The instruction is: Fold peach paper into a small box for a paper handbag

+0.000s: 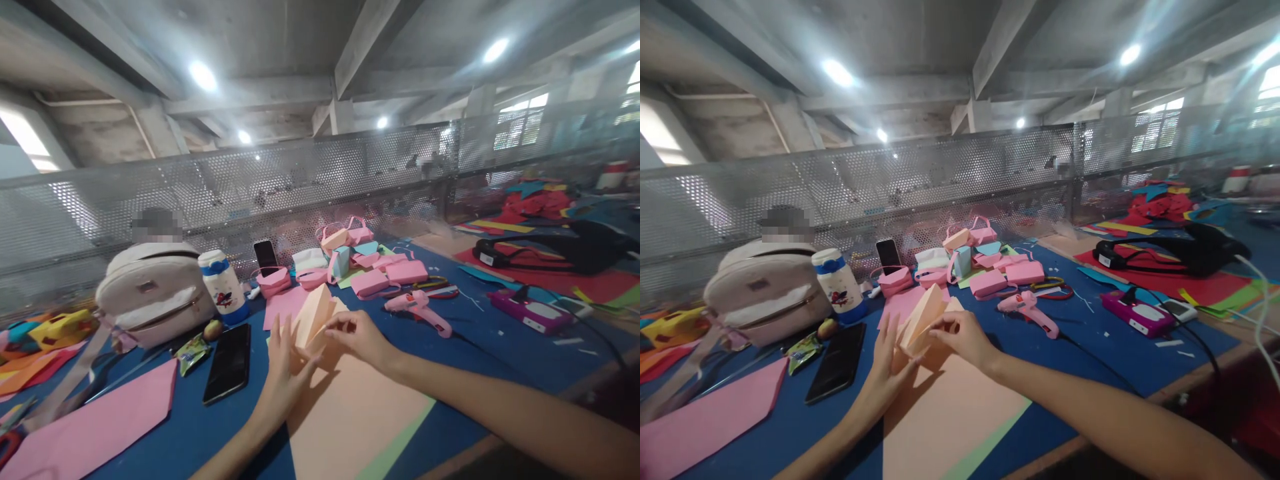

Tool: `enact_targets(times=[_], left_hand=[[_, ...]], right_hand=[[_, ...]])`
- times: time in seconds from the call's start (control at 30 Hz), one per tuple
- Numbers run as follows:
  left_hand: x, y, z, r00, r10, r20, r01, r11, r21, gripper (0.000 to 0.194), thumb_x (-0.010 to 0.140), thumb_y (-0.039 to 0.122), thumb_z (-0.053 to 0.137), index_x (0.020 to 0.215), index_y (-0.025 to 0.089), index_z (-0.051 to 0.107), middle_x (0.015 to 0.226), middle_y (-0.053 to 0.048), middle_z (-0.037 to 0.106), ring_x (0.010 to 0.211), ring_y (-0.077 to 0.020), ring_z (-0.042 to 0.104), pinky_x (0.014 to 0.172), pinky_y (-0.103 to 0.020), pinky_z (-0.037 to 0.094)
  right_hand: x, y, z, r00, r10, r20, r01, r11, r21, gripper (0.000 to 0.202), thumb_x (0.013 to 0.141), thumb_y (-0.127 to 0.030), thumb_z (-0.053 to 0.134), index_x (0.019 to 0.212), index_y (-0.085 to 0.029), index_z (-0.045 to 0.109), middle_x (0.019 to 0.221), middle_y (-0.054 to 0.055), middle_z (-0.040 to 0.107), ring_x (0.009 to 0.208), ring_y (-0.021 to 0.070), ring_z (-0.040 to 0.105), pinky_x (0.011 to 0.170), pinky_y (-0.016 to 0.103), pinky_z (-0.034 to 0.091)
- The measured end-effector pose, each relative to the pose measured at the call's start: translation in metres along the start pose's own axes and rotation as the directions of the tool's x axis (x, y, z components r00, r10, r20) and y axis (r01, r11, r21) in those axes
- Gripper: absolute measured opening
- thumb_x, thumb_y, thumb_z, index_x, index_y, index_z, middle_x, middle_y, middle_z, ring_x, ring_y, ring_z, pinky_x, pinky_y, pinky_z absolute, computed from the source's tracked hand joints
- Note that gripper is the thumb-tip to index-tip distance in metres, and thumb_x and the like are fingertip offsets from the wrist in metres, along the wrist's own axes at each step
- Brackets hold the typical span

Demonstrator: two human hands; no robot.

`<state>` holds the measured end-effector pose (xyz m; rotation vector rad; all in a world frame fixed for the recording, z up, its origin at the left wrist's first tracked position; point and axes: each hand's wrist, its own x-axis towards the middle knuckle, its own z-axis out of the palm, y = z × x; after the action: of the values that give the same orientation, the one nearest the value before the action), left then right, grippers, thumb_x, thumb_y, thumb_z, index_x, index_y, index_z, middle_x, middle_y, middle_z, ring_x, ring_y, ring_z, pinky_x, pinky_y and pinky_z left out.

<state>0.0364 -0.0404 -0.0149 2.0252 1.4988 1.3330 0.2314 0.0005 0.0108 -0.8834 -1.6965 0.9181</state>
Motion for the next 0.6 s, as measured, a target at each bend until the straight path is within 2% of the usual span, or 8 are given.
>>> enact_targets(times=[0.1, 0.2, 0.33, 0.5, 0.6], left_hand=[[0.006, -0.007, 0.0, 0.983, -0.18, -0.041, 0.169, 0.965, -0.201, 0.098, 0.069, 0.048, 0.077, 0.15, 0.025, 0.026, 0.151, -0.014, 0.033, 0.148, -0.0369, 0.014, 0.118, -0.054, 0.013], [0.009, -0.015, -0.001, 0.956, -0.291, 0.032, 0.285, 0.899, -0.333, 0.11, 0.062, 0.05, 0.081, 0.15, 0.023, 0.022, 0.147, -0.017, 0.038, 0.144, -0.0382, 0.025, 0.118, -0.052, 0.018], [0.008, -0.023, 0.0, 0.965, -0.24, 0.108, 0.264, 0.89, -0.373, 0.11, 0.065, 0.048, 0.08, 0.151, 0.023, 0.016, 0.148, -0.019, 0.034, 0.14, -0.036, 0.032, 0.116, -0.051, 0.023], [0.005, -0.022, 0.0, 0.976, -0.19, 0.108, 0.217, 0.896, -0.388, 0.108, 0.068, 0.049, 0.077, 0.152, 0.027, 0.014, 0.145, -0.016, 0.037, 0.139, -0.0328, 0.036, 0.115, -0.048, 0.027], [0.007, -0.021, 0.002, 0.972, -0.211, 0.109, 0.237, 0.872, -0.429, 0.112, 0.066, 0.05, 0.078, 0.152, 0.027, 0.011, 0.141, -0.015, 0.039, 0.139, -0.0316, 0.036, 0.114, -0.045, 0.028]], right_hand=[[-0.001, 0.002, 0.0, 1.0, -0.008, -0.009, 0.008, 1.0, -0.014, 0.015, 0.077, -0.028, 0.069, 0.079, -0.016, 0.077, 0.069, 0.002, 0.07, 0.055, 0.0115, 0.046, 0.053, 0.024, 0.034], [-0.001, 0.003, 0.001, 1.0, -0.008, 0.003, 0.008, 1.0, -0.02, 0.016, 0.077, -0.03, 0.069, 0.079, -0.016, 0.077, 0.07, 0.002, 0.07, 0.055, 0.0116, 0.046, 0.053, 0.024, 0.034], [-0.001, 0.002, 0.002, 1.0, -0.011, 0.01, 0.011, 1.0, -0.026, 0.013, 0.077, -0.025, 0.068, 0.078, -0.016, 0.077, 0.068, 0.002, 0.069, 0.056, 0.0118, 0.048, 0.054, 0.024, 0.036], [-0.003, 0.0, 0.004, 1.0, -0.026, 0.013, 0.027, 0.999, -0.047, 0.012, 0.078, -0.024, 0.068, 0.078, -0.016, 0.076, 0.068, 0.001, 0.068, 0.057, 0.0119, 0.048, 0.056, 0.024, 0.036], [-0.004, 0.0, 0.005, 0.999, -0.05, 0.008, 0.051, 0.998, -0.03, 0.011, 0.078, -0.023, 0.067, 0.079, -0.015, 0.075, 0.07, 0.002, 0.068, 0.059, 0.0123, 0.05, 0.056, 0.024, 0.036]])
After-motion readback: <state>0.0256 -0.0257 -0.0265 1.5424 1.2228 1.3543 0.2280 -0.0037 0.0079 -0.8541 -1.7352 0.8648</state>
